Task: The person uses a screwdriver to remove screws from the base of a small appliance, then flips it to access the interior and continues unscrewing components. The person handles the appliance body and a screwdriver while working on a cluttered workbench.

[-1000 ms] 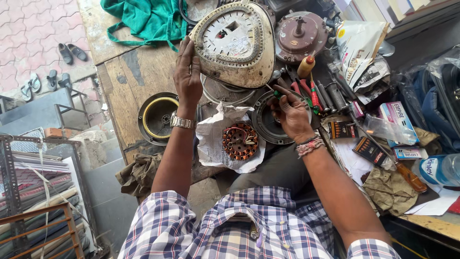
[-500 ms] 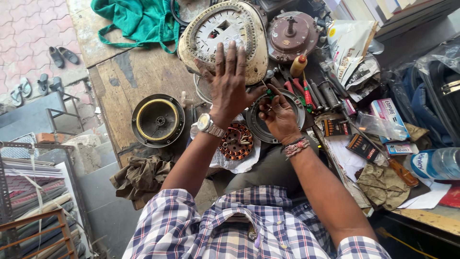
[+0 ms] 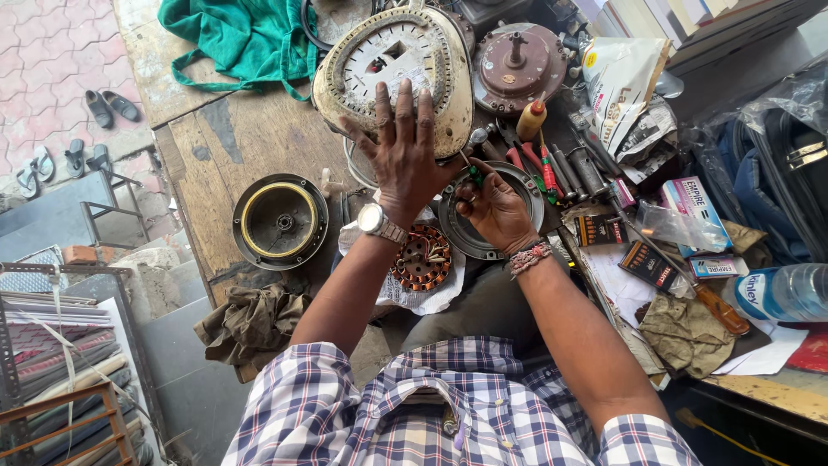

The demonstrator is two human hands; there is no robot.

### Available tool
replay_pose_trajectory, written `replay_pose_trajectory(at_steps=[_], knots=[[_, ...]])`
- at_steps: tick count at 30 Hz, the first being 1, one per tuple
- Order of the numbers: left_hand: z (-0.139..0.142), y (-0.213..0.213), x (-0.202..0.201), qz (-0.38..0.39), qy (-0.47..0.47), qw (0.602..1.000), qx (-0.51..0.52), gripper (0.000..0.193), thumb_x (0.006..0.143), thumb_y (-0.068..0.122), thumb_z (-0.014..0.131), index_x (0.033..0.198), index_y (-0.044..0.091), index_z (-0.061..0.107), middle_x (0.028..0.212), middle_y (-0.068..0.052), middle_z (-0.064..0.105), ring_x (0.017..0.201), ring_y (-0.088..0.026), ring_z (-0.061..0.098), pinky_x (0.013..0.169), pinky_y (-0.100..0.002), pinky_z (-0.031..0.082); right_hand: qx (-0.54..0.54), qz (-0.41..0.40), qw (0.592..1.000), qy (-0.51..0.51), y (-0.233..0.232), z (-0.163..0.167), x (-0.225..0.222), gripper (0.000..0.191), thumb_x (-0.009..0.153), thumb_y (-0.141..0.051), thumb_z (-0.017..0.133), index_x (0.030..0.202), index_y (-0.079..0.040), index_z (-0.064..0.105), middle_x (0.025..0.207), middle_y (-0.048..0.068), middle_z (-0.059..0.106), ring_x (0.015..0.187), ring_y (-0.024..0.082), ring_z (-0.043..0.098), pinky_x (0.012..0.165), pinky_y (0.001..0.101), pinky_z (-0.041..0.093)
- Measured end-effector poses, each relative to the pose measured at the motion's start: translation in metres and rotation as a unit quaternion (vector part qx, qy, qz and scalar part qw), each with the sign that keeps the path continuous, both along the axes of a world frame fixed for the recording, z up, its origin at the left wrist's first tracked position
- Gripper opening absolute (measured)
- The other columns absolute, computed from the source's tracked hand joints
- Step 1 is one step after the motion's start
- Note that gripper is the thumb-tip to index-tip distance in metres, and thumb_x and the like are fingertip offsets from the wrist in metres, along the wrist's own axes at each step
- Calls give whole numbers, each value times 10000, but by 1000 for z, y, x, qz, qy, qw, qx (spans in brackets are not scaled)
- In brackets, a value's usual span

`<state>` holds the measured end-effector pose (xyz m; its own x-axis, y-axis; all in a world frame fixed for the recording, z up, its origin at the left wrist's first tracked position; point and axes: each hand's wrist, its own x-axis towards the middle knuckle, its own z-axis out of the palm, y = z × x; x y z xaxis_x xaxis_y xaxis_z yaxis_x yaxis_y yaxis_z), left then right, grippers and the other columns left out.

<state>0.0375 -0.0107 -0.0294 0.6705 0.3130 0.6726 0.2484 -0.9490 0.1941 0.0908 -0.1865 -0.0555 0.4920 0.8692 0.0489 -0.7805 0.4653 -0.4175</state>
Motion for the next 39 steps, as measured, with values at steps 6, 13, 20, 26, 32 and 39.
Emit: replay_pose_trajectory(at_steps=[6, 13, 20, 26, 32, 39], knots=[[-4, 11, 1, -26, -10, 1000, 11, 1119, 779, 894, 698, 1507, 75, 472, 1553, -162, 462, 1502, -379, 303, 1221, -689, 10, -6, 1, 1000, 13, 5, -1, -9, 469, 1073, -272, 556, 1505, -103, 486, 1112, 77, 713, 1094, 217, 672, 877, 394, 542], [2, 20, -6, -54, -28, 998, 18, 1058, 798, 805, 776, 1473, 28, 530, 1531, -169, 507, 1478, -389, 372, 1252, -650, 97, -247, -74, 958, -125, -9, 22, -12, 421, 1071, -279, 550, 1437, -73, 563, 964, 62, 764, 888, 168, 715, 735, 319, 531], [4, 19, -7, -47, -22, 998, 27, 975, 776, 672, 815, 1480, 57, 542, 1529, -145, 526, 1488, -364, 388, 1268, -645, 105, -449, -282, 465, -709, -24, 87, -19, 256, 1049, -206, 651, 1246, -59, 723, 832, 101, 742, 744, 208, 690, 662, 339, 519], [4, 19, -6, -64, -32, 997, 18, 990, 807, 719, 813, 1480, 54, 523, 1523, -163, 513, 1474, -375, 375, 1246, -651, 99, -418, -323, 549, -648, -28, 118, -10, 200, 989, -202, 789, 1113, -59, 725, 920, 80, 730, 762, 143, 700, 652, 265, 538], [8, 17, -6, -66, -29, 997, 13, 974, 809, 698, 797, 1487, 58, 513, 1515, -160, 517, 1470, -373, 382, 1247, -648, 102, -341, -313, 627, -627, -17, 126, 12, 228, 964, -145, 829, 1149, -46, 738, 1043, 56, 681, 880, 114, 647, 746, 237, 559], [8, 16, -8, -61, -29, 998, 18, 928, 809, 651, 804, 1482, 71, 535, 1511, -147, 536, 1465, -367, 409, 1259, -625, 126, -272, -293, 684, -610, 4, 122, 22, 209, 1020, -74, 701, 1223, -61, 653, 1151, 87, 716, 1019, 166, 735, 870, 246, 625]])
